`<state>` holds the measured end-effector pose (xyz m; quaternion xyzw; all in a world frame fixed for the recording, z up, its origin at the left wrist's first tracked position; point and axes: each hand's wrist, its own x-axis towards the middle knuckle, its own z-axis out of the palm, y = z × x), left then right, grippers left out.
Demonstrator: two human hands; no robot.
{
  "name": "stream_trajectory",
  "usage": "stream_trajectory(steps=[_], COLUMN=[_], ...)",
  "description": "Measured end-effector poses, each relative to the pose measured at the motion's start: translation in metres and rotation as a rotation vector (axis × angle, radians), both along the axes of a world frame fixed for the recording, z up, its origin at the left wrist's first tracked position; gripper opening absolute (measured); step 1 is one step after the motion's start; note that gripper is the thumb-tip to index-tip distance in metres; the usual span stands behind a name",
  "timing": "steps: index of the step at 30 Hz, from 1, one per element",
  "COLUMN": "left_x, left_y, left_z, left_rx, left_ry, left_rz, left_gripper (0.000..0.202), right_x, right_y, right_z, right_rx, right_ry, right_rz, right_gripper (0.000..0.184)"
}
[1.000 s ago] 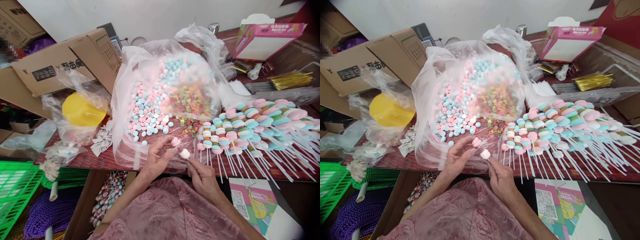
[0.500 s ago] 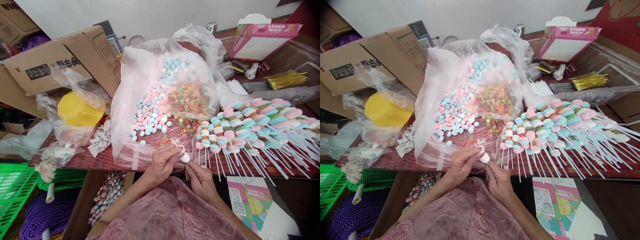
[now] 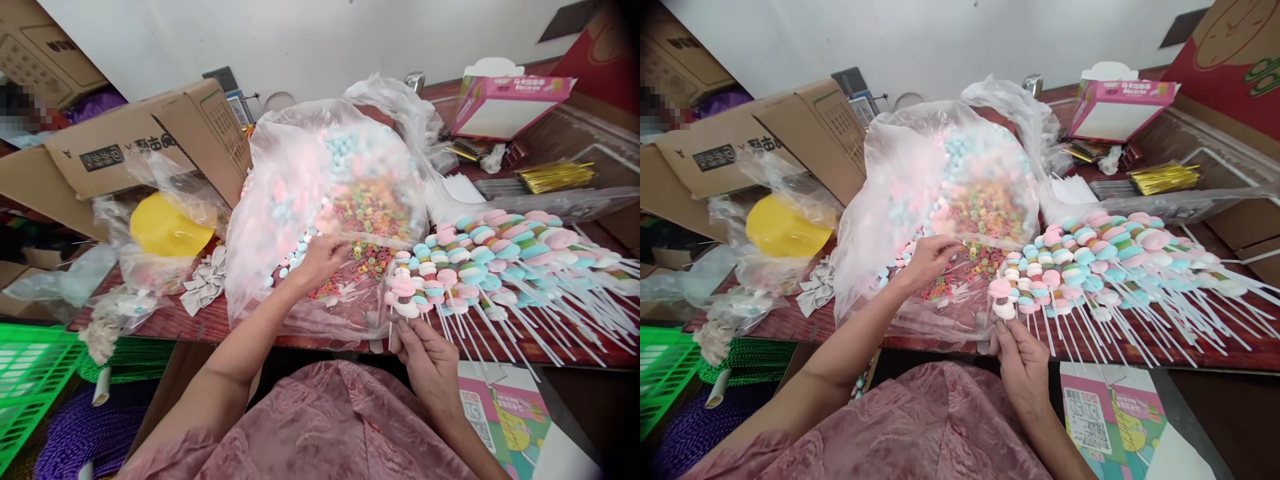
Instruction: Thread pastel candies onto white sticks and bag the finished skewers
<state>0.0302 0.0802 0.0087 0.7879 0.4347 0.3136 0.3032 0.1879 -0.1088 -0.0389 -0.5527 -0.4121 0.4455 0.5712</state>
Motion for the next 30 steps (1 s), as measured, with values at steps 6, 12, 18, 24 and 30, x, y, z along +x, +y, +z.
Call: stream_trajectory(steps=[6,12,18,24,30], left_x=[0.032,0.016,0.003,0.010,-0.003], left_y=[0.024,0.008,0.004,0.015,0.004], left_z=[-0.011,-0.021,-0.031,-0.029,-0.014], left_rx=[0.122,0.145,0.143,-0.061,-0.446], left_ry=[0.650,0.595,0.461,0.315,-0.190], left_rz=[-0.191,-0.297,-0.262,-0.254,-0.052], left_gripper=[0.016,0.015,0.014,0.011,0.009], right_x=[-0.001,0.005,0.002,0.001,0.003], right_y=[-0.004,-0.004,0.001,0.001,-0.002], right_z=[0.000,-0.007,-0.005,-0.004,-0.003], right_rx=[0.054,0.085,0.117,0.150,0.171], right_ry=[-0.070,-0.137,-0.226,-0.287,-0.355], right_rz=[0.119,0.162,0.190,0.189,0.159], right_gripper=[0.037,0.033,0.031,0.028,0.028])
